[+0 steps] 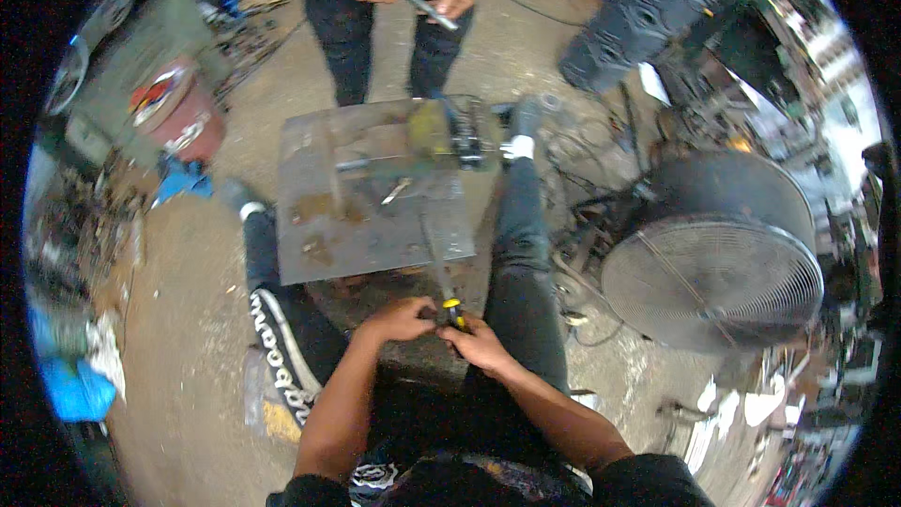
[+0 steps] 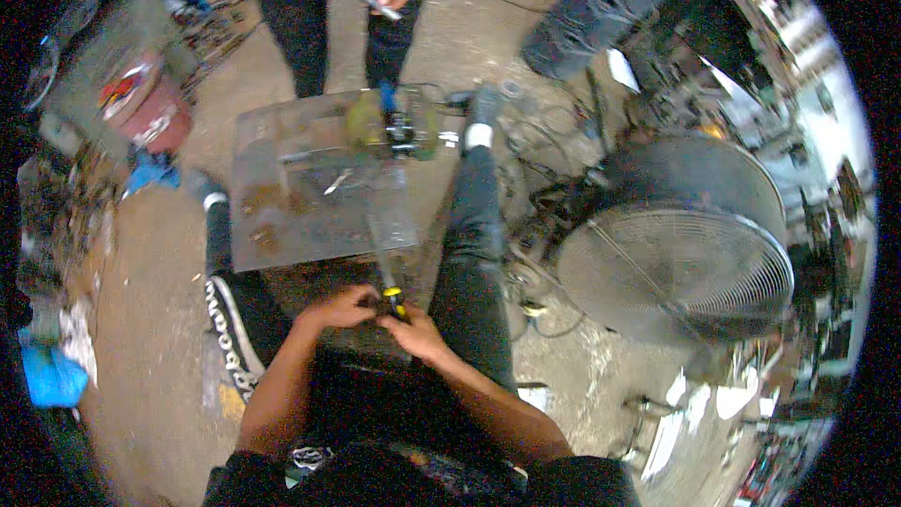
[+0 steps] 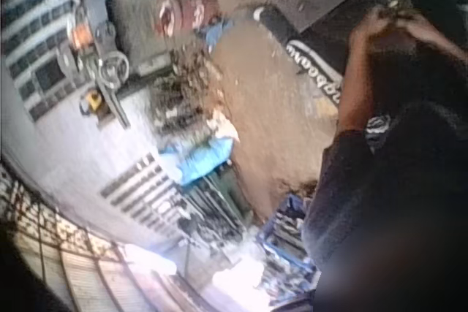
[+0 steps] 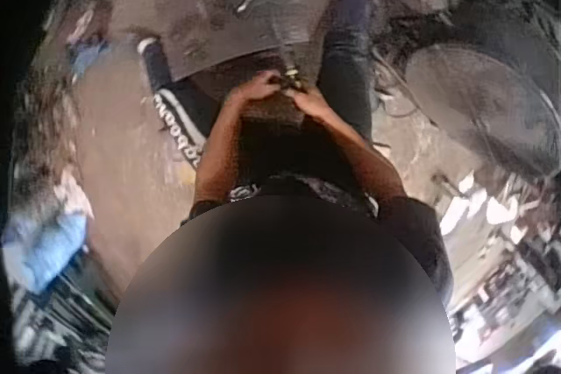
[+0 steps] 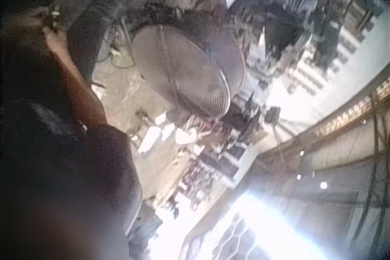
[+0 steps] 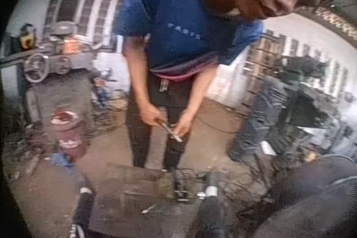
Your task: The person sits on the floor and uses a screwdriver to loosen and remove a bolt from a metal part clamped in a bench vise. They then remove the part, inspect it, and place it back in the vise to continue working.
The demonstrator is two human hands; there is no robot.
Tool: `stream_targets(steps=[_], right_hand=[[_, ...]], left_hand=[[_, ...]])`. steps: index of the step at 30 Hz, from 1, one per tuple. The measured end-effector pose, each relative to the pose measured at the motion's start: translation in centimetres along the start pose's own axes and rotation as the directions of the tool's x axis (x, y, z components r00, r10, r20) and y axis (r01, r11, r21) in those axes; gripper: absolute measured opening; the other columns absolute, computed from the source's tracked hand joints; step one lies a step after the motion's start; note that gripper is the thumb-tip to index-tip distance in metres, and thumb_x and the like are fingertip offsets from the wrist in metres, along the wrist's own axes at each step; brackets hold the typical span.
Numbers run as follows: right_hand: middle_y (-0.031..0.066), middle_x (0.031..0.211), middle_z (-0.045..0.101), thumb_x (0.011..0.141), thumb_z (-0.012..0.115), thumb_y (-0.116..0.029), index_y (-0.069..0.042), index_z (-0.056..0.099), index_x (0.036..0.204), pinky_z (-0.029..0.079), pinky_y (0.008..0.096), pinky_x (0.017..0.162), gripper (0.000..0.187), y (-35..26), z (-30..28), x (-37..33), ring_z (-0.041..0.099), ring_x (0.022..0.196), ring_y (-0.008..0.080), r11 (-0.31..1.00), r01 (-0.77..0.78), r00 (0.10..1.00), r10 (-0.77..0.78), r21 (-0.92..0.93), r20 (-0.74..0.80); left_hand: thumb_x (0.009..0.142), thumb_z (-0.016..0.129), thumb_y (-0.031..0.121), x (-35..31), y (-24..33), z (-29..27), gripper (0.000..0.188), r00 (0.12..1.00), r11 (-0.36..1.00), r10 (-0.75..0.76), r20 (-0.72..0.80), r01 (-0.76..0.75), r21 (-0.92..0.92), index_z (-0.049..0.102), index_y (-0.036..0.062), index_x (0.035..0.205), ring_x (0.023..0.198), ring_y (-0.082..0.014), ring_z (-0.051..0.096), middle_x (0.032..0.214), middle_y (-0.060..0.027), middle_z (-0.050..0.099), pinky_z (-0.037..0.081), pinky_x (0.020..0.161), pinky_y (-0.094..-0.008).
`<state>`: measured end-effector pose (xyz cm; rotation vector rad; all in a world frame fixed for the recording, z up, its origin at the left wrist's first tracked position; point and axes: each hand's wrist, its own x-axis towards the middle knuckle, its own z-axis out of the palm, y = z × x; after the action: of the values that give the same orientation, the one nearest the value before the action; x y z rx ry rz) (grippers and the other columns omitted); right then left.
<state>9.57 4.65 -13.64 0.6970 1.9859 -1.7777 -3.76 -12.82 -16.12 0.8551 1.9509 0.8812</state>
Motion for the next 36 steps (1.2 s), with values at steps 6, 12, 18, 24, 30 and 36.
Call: stream_targets(steps=[6,12,18,24,30,36], right_hand=[[0.0026,0.073,0.062,0.092,0.071,-0.040,-0.004,0.064,0.103,0.047,0.0324,0.060,0.038,-1.7,0.8,-0.6,0.058,0.066,0.0128,0.987,-0.040,0.998,0.032,-0.158,-0.050],[0.0073,0.083,0.069,0.094,0.069,-0.044,0.000,0.063,0.127,0.052,0.0345,0.069,0.055,-2.6,0.6,-1.2,0.066,0.076,0.0168,0.997,0.019,0.993,-0.027,-0.073,-0.111],[0.0142,0.097,0.068,0.096,0.063,-0.043,0.001,0.062,0.126,0.051,0.0384,0.081,0.052,-2.4,0.8,-1.4,0.065,0.087,0.0231,1.000,-0.006,0.987,0.009,0.022,-0.159],[0.0255,0.144,0.054,0.096,0.054,-0.054,0.002,0.053,0.142,0.041,0.0450,0.114,0.073,-3.3,-0.3,-2.6,0.051,0.135,0.0401,1.000,0.007,0.999,-0.007,-0.008,-0.036],[0.0235,0.144,0.056,0.091,0.062,-0.053,-0.006,0.053,0.145,0.041,0.0431,0.114,0.072,-4.4,-0.9,-4.2,0.053,0.134,0.0383,0.994,0.093,0.995,-0.095,0.049,0.034],[0.0110,0.115,0.075,0.092,0.070,-0.025,-0.004,0.076,0.116,0.049,0.0322,0.102,0.032,-4.5,-1.3,-3.6,0.067,0.112,0.0184,0.851,0.189,0.947,-0.291,0.490,0.139]], left_hand=[[0.085,0.072,0.041,-2.9,1.6,-2.3,0.046,0.985,0.941,-0.155,-0.082,0.172,0.293,0.069,0.0110,0.120,0.110,-0.0383,0.067,0.115,-0.0201,0.071,0.052,0.097,-0.0457],[0.087,0.070,0.037,-1.4,1.4,-1.9,0.045,0.986,0.974,-0.158,0.054,0.147,0.174,0.069,0.0037,0.117,0.103,-0.0362,0.070,0.112,-0.0221,0.072,0.054,0.091,-0.0433],[0.089,0.070,0.023,-0.9,2.8,-1.6,0.039,0.946,0.946,-0.312,0.091,0.300,0.123,0.066,-0.0015,0.119,0.096,-0.0215,0.071,0.107,-0.0133,0.073,0.055,0.083,-0.0361],[0.084,0.079,0.009,-1.6,3.4,-2.3,0.042,0.938,0.970,-0.136,0.318,0.191,-0.150,0.062,0.0007,0.121,0.107,-0.0201,0.066,0.108,-0.0089,0.068,0.052,0.091,-0.0357],[0.082,0.077,-0.001,-3.8,2.5,-1.9,0.061,0.878,0.609,-0.451,0.161,0.434,-0.664,0.050,0.0033,0.136,0.119,-0.0245,0.061,0.119,-0.0098,0.064,0.050,0.101,-0.0410],[0.089,0.075,0.012,-5.1,5.0,-1.5,0.061,0.948,0.593,-0.304,0.094,0.266,-0.760,0.047,0.0004,0.143,0.120,-0.0263,0.062,0.130,-0.0138,0.064,0.048,0.105,-0.0393]])
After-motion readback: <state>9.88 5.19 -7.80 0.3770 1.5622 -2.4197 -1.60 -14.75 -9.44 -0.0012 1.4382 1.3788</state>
